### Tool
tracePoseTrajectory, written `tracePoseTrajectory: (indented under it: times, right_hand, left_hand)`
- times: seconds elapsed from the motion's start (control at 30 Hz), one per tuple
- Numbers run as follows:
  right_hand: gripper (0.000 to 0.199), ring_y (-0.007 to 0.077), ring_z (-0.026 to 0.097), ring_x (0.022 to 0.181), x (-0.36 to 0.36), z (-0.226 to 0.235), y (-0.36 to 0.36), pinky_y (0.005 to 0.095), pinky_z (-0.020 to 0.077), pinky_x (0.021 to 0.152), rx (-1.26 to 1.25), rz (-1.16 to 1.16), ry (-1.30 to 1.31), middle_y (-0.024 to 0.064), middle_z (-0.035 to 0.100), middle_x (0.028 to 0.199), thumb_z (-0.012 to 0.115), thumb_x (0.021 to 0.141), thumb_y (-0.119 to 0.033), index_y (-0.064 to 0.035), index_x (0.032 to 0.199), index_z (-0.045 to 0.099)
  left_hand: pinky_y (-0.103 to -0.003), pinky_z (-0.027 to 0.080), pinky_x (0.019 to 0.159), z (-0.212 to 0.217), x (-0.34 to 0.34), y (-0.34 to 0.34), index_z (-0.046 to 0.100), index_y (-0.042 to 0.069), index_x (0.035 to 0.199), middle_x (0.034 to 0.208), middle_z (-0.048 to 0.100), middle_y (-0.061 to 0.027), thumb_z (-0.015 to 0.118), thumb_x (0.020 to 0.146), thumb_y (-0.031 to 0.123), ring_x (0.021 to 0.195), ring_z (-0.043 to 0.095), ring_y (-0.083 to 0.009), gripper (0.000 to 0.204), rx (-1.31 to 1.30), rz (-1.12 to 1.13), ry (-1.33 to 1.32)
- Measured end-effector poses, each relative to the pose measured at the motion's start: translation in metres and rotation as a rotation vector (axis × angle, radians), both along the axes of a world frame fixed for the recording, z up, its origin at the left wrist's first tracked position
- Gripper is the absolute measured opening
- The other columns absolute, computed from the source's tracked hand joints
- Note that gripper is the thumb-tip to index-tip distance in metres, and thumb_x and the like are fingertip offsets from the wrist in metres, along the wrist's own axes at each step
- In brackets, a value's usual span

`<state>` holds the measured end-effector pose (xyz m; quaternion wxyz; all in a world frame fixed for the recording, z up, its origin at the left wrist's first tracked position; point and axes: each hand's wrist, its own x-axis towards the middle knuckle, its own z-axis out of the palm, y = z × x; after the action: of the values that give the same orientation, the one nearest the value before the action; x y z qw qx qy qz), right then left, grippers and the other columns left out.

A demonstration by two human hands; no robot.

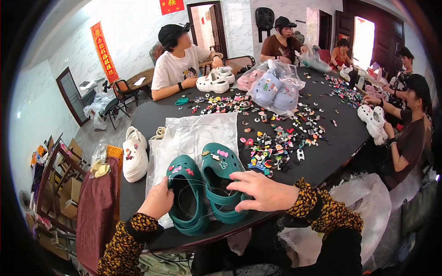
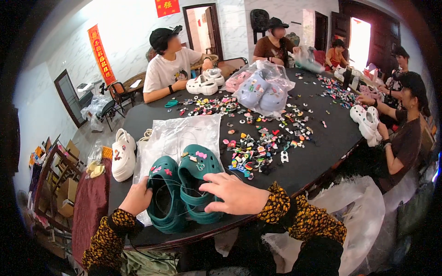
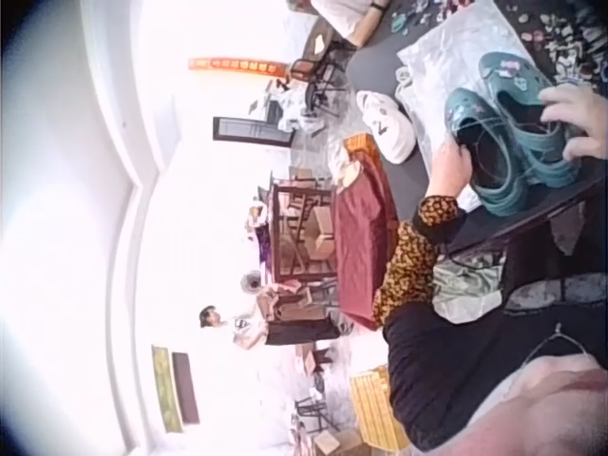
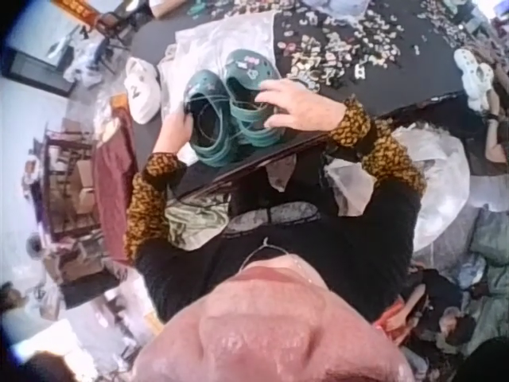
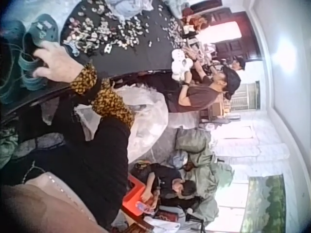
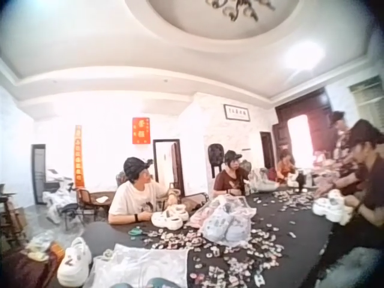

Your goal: Attach decorative charms and accessories to various pairs of foam clog shoes.

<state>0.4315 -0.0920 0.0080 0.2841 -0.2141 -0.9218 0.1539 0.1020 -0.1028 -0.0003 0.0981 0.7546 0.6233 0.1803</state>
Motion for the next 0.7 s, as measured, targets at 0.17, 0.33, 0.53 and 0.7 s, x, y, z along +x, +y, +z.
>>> tracePoseTrajectory:
  times: [0.17, 0.33, 0.53, 0.7]
  right_hand:
    - [0.030, 0.0381, 0.052, 0.107, 0.002, -0.007, 0.001, 0.0410, 0.0430, 0.089, -0.113, -0.039, -0.070, 0.0177, 0.046, 0.124, 0.065, 0.083, -0.024, -0.0052, 0.104, 0.056]
    - [0.022, 0.0358, 0.057, 0.096, -0.003, -0.011, 0.003, 0.0379, 0.0468, 0.082, -0.230, -0.070, 0.195, 0.0167, 0.051, 0.116, 0.065, 0.083, -0.018, -0.0022, 0.096, 0.057]
    - [0.017, 0.0191, 0.061, 0.096, -0.003, 0.001, 0.008, 0.0297, 0.0504, 0.078, -0.264, -0.069, 0.327, 0.0129, 0.053, 0.120, 0.063, 0.085, -0.004, 0.0013, 0.099, 0.056]
    - [0.016, 0.0187, 0.060, 0.094, 0.003, 0.020, -0.005, 0.0292, 0.0503, 0.077, -0.209, -0.108, 0.392, 0.0135, 0.053, 0.119, 0.065, 0.082, -0.001, 0.0010, 0.096, 0.058]
  left_hand:
    - [-0.054, 0.043, 0.074, 0.020, 0.013, -0.002, 0.046, -0.008, 0.107, 0.079, 0.058, -0.0341, 0.048, 0.083, 0.007, 0.081, 0.056, -0.0488, 0.029, 0.000, -0.032, 0.009]
    - [-0.054, 0.043, 0.072, 0.029, 0.015, 0.000, 0.047, -0.007, 0.106, 0.077, 0.057, -0.0341, 0.047, 0.083, 0.006, 0.079, 0.056, -0.0491, 0.027, 0.026, -0.061, 0.032]
    - [-0.054, 0.043, 0.071, 0.041, 0.011, 0.000, 0.050, -0.006, 0.109, 0.075, 0.057, -0.0333, 0.050, 0.082, 0.006, 0.077, 0.055, -0.0498, 0.030, 0.107, -0.049, -0.017]
    - [-0.052, 0.043, 0.073, 0.050, 0.006, 0.002, 0.050, -0.007, 0.115, 0.079, 0.058, -0.0319, 0.051, 0.082, 0.006, 0.080, 0.056, -0.0479, 0.036, 0.226, -0.069, -0.044]
